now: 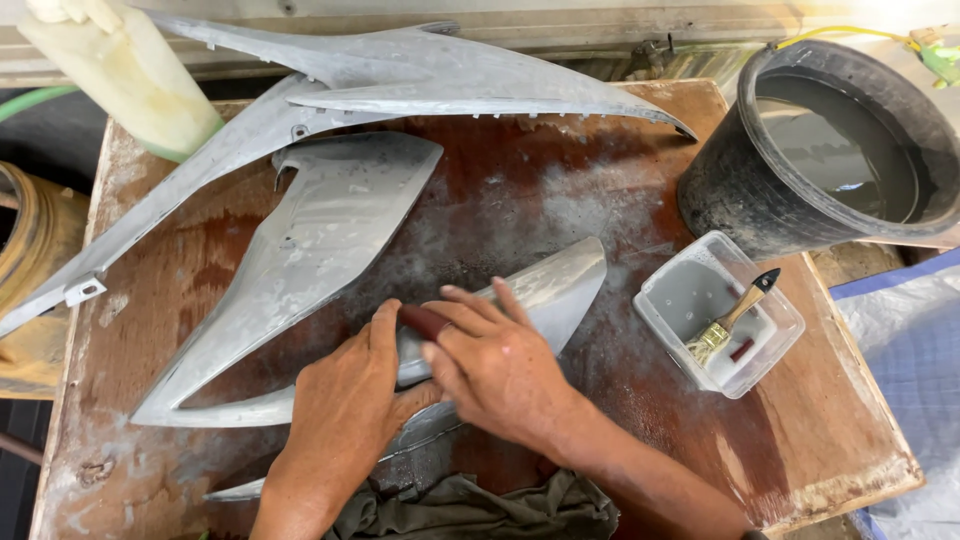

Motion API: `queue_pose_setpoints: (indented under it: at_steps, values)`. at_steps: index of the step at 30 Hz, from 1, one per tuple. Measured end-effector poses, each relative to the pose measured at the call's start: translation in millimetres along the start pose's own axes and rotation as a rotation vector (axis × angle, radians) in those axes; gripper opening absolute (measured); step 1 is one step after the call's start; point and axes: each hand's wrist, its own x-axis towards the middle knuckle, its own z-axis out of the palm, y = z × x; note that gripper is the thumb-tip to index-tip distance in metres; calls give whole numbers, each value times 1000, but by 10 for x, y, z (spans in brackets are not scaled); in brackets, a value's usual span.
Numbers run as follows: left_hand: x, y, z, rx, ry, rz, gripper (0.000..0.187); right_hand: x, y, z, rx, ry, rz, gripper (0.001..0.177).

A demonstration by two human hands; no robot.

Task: The person sands a grey plastic car part on a wooden table using a sanding block. They occasionally dip a paintbrush into a container of water and apply it to the part's surface. The person continues to sand the part by hand throughout the video.

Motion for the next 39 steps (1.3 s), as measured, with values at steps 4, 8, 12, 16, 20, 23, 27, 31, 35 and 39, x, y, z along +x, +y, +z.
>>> queue_pose_setpoints:
  at_steps: [4, 8, 12, 16, 20, 23, 27, 31, 35, 39]
  values:
    - [4, -8, -22, -44, -22, -5, 105, -110, 470, -89, -62, 52, 86, 44]
    - [7, -5, -26, -20, -7, 26, 96, -203, 798, -286, 11, 112, 344, 30]
    - [9, 38, -46, 39, -19, 21, 90, -313, 937, -147, 22, 113, 294, 41]
    - [36, 43, -46, 67, -69, 27, 88, -356, 569, -81, 75, 97, 82, 43]
    - [33, 61, -48, 85, -79, -3, 84, -450, 754, -62, 19, 185, 199, 33]
    - [32, 69, -63, 62, -99, -20, 83, -453, 880, -135, -16, 286, 319, 23]
    - [37, 52, -23, 73, -132, -50, 84, -480, 920, -14, 84, 266, 202, 29]
    - [44, 89, -29, 103, -144, -70, 86, -479, 638, -131, 99, 214, 157, 28]
    - [73, 83, -13, 150, -228, -142, 91, -541, 1033, -56, -2, 317, 314, 29]
    - [84, 109, -5, 151, -249, -148, 85, -538, 1155, -107, 76, 438, 481, 26]
